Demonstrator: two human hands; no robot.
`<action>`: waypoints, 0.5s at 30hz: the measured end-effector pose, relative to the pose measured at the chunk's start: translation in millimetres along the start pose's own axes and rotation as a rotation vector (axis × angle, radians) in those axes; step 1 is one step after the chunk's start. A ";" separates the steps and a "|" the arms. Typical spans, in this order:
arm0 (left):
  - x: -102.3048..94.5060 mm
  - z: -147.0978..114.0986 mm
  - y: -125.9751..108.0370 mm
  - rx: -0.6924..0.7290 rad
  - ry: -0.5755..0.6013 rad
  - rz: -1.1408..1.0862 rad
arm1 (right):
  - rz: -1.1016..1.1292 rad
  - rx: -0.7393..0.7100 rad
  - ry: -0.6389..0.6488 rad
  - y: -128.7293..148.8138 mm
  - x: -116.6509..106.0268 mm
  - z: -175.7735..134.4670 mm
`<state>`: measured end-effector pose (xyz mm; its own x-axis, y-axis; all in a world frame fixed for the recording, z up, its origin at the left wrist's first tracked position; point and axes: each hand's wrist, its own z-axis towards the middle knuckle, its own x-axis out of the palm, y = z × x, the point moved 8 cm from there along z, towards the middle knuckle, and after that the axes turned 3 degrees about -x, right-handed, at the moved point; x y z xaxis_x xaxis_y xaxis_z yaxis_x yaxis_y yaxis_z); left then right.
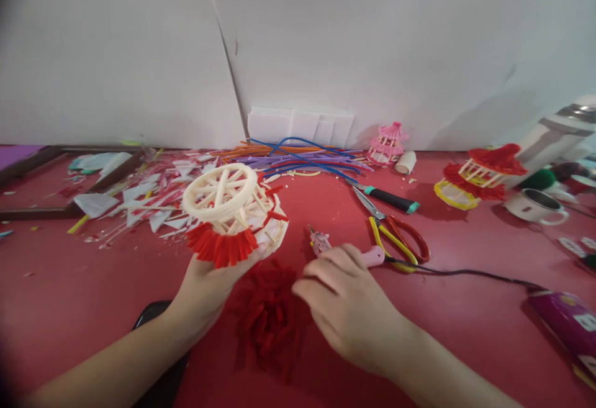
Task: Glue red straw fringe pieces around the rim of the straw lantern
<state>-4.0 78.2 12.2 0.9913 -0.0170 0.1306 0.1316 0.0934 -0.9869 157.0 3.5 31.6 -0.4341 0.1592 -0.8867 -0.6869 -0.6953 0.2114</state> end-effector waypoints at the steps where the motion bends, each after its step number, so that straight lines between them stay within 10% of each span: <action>1: 0.3 -0.3 -0.7 0.000 0.004 0.012 | 0.015 -0.055 0.046 7.8 7.2 1.1; 15: 0.4 0.4 0.9 0.035 0.039 0.036 | 0.116 -0.100 0.143 14.2 25.7 1.9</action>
<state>-3.6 78.7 11.5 0.9946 -0.0512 0.0906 0.0966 0.1295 -0.9869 134.9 -0.9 12.6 -0.4148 -0.0219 -0.9096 -0.5729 -0.7704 0.2798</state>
